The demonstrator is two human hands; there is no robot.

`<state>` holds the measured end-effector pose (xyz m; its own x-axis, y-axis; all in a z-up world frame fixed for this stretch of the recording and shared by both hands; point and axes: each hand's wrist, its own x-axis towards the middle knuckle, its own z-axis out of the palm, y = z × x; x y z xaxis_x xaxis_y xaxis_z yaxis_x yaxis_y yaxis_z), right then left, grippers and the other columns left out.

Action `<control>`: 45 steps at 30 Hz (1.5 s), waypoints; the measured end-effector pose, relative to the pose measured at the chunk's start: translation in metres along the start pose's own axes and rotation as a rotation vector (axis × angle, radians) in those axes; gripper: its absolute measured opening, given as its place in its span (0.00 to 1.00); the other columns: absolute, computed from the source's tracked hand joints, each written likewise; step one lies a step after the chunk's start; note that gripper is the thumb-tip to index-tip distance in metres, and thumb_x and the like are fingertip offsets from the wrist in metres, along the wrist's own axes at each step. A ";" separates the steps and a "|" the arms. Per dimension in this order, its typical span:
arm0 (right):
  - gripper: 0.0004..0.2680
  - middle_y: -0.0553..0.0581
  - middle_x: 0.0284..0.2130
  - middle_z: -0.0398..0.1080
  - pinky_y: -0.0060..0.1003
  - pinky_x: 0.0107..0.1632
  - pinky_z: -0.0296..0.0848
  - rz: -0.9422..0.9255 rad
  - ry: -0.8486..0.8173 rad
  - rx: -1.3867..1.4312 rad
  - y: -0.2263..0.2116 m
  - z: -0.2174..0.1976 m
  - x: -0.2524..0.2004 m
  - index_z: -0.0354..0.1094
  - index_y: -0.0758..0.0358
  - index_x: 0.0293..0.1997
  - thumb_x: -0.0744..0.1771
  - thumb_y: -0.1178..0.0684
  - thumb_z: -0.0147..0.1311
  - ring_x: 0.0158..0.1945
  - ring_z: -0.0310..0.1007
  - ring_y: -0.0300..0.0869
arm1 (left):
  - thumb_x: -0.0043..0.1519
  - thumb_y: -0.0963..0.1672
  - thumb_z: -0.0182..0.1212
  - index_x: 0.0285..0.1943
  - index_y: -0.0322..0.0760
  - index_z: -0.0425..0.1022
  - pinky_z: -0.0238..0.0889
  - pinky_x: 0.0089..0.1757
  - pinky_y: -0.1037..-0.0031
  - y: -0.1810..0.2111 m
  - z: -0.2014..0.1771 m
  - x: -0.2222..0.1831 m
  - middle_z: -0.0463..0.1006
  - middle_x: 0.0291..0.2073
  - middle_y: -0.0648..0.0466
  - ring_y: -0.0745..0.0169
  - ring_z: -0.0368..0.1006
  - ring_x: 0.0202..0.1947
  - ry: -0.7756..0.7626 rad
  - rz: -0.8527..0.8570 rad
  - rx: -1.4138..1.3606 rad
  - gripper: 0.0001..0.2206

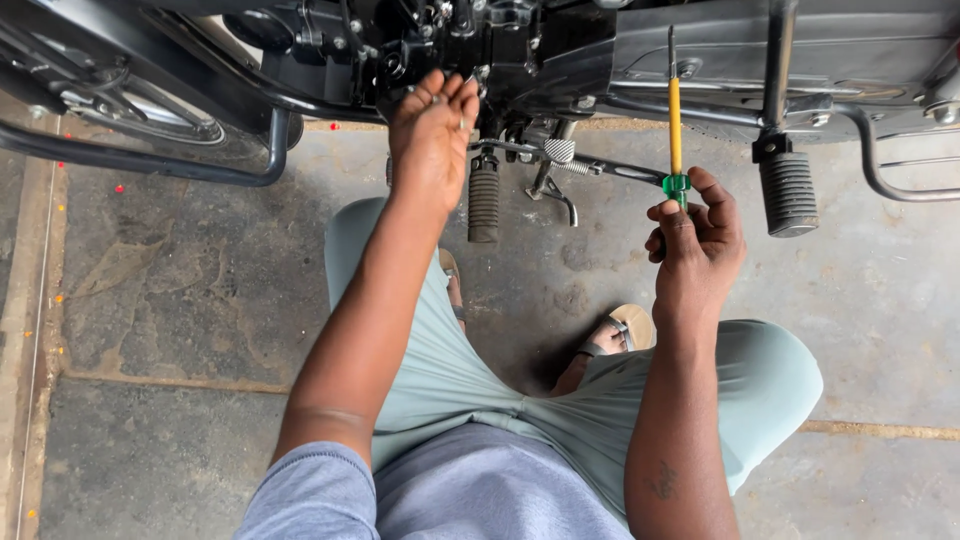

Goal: Use a screwdriver to remove and replace screws on a motorcycle engine cover.

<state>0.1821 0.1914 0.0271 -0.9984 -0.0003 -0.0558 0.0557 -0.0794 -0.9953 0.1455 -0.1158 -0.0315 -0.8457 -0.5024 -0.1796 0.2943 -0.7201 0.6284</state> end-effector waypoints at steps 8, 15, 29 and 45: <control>0.13 0.54 0.33 0.73 0.26 0.31 0.65 -0.003 -0.015 0.005 -0.001 0.007 -0.001 0.64 0.65 0.65 0.71 0.60 0.54 0.29 0.66 0.31 | 0.67 0.37 0.53 0.50 0.22 0.70 0.77 0.52 0.60 0.004 0.042 -0.006 0.76 0.45 0.36 0.42 0.77 0.48 0.232 -0.017 -0.118 0.07; 0.13 0.54 0.34 0.73 0.25 0.32 0.66 -0.006 -0.026 0.006 0.005 0.003 0.002 0.64 0.65 0.65 0.71 0.60 0.52 0.30 0.66 0.30 | 0.63 0.32 0.49 0.53 0.24 0.70 0.71 0.57 0.61 -0.047 0.055 0.036 0.76 0.50 0.36 0.43 0.76 0.52 0.006 -0.058 -0.222 0.11; 0.14 0.54 0.35 0.73 0.26 0.32 0.66 0.005 -0.005 0.056 0.001 0.000 0.002 0.64 0.65 0.65 0.71 0.59 0.55 0.30 0.66 0.31 | 0.68 0.37 0.58 0.56 0.33 0.78 0.80 0.47 0.73 0.051 0.036 0.019 0.83 0.47 0.50 0.63 0.83 0.50 -0.197 0.685 1.473 0.09; 0.13 0.54 0.34 0.73 0.26 0.32 0.65 -0.005 -0.011 -0.006 0.004 0.005 0.002 0.64 0.65 0.65 0.72 0.61 0.53 0.30 0.66 0.31 | 0.70 0.38 0.62 0.65 0.35 0.74 0.81 0.45 0.75 0.047 -0.004 0.052 0.78 0.58 0.51 0.63 0.85 0.46 -0.283 1.022 1.788 0.15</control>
<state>0.1799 0.1865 0.0237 -0.9987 -0.0111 -0.0505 0.0512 -0.0735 -0.9960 0.1171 -0.1781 -0.0142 -0.7759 -0.1347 0.6163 0.0852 0.9456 0.3139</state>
